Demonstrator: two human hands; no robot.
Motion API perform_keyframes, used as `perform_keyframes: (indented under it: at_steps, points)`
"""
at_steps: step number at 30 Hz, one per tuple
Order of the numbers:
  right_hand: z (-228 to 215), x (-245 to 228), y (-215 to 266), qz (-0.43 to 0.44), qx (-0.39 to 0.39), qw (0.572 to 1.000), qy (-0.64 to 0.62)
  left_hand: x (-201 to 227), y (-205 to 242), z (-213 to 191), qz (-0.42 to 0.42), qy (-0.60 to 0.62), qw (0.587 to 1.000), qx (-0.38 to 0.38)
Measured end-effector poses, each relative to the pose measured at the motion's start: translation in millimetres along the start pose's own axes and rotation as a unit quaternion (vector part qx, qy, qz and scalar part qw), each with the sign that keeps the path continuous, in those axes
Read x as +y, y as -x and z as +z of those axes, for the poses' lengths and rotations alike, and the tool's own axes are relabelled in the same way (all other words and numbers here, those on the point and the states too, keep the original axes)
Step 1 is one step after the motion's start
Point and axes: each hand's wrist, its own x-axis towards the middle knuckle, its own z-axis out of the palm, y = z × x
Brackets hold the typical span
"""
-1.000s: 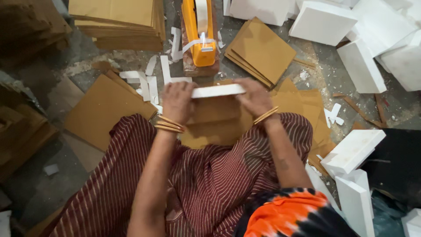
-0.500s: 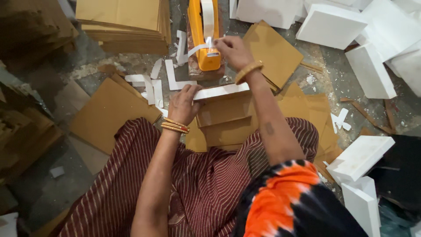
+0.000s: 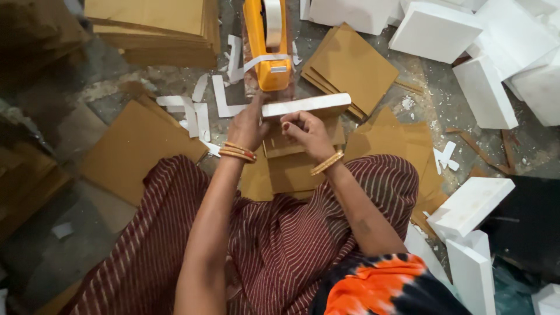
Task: The person sits on the floor and assembles small cardboard boxes by folding the flaps and securing them with white tape. They repeatedly pick up flat cardboard sheets, fold them into box shapes, and use a handheld tape dispenser to seal the edges.
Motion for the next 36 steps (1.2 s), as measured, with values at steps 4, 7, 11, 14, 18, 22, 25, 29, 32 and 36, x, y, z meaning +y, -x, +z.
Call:
perform_keyframes:
  at_steps: [4,7,11,14,18,22,25,29,32,36]
  points:
    - [-10,30,-23,-0.013,0.005,1.000,0.008,-9,-24,5,0.012,0.035,0.999,0.016]
    - [-18,44,-36,0.027,0.005,1.000,0.009,-18,-30,4,0.002,0.115,0.993,-0.001]
    - [-19,60,-38,0.076,0.036,0.996,0.041,-26,-32,-2,0.020,0.166,0.985,-0.033]
    - [-13,79,-33,0.064,0.028,0.995,0.068,-20,-28,-2,0.024,0.222,0.974,-0.049]
    - [-11,90,-31,0.016,0.024,0.995,0.091,-6,-28,6,-0.044,0.198,0.979,-0.038]
    - [-9,72,-29,0.056,0.008,0.995,0.081,-5,-23,-1,0.024,0.251,0.967,-0.027]
    - [-10,50,-18,0.054,0.004,0.985,0.162,-1,-19,-8,-0.006,0.259,0.964,-0.053]
    - [-7,11,12,-0.015,0.048,0.955,0.293,7,-12,-13,0.003,0.202,0.978,-0.043]
    - [0,-22,26,-0.029,0.085,0.939,0.331,4,-9,-6,0.012,0.191,0.981,-0.020]
    - [13,-48,30,-0.123,0.172,0.906,0.367,-2,-6,2,0.040,0.173,0.984,0.020]
